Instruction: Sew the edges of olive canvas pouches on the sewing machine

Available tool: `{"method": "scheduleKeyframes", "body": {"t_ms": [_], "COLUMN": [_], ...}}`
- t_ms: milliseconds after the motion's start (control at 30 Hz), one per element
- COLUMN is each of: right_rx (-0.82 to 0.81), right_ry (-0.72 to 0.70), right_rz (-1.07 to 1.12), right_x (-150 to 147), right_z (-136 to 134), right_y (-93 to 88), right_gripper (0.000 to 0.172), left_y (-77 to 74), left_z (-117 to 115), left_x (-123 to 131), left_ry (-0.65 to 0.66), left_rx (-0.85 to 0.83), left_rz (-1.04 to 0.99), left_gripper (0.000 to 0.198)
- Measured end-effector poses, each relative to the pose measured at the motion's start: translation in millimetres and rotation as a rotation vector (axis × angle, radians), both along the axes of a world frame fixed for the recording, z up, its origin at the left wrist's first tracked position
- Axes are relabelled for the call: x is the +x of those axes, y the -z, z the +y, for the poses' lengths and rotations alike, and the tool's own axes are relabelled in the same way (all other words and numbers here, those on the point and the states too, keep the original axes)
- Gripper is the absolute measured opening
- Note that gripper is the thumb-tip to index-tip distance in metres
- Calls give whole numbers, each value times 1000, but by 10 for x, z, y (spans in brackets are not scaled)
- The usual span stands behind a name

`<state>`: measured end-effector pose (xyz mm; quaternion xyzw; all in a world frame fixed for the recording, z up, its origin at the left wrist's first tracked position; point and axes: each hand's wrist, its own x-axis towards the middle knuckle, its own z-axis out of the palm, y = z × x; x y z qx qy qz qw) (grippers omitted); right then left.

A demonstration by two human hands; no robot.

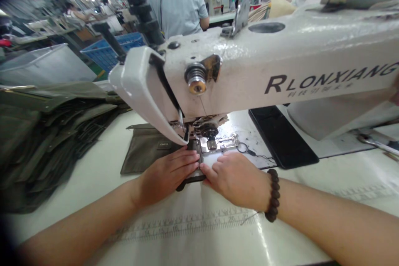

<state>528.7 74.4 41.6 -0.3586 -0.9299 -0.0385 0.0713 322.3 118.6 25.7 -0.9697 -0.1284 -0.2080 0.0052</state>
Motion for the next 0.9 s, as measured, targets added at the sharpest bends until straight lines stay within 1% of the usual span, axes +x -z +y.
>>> {"method": "scheduleKeyframes", "body": {"t_ms": [200, 367, 500, 633, 900], "right_rx": [35, 35, 68, 57, 55], "right_ry": [50, 124, 99, 101, 120], "right_rz": [12, -1, 9, 32, 28], "right_x": [-37, -63, -58, -51, -57], "right_z": [73, 104, 116, 119, 115], "right_y": [-3, -15, 22, 38, 17], "right_gripper": [26, 25, 27, 23, 22], "left_y": [-55, -68, -67, -93, -123], "left_z": [127, 228, 287, 328, 409], "left_x": [40, 48, 53, 81, 104], "left_ry": [-32, -32, -59, -113, -158], "left_rx": [6, 40, 20, -11, 59], "left_rz": [28, -3, -4, 28, 61], "left_gripper": [27, 29, 26, 25, 23]}}
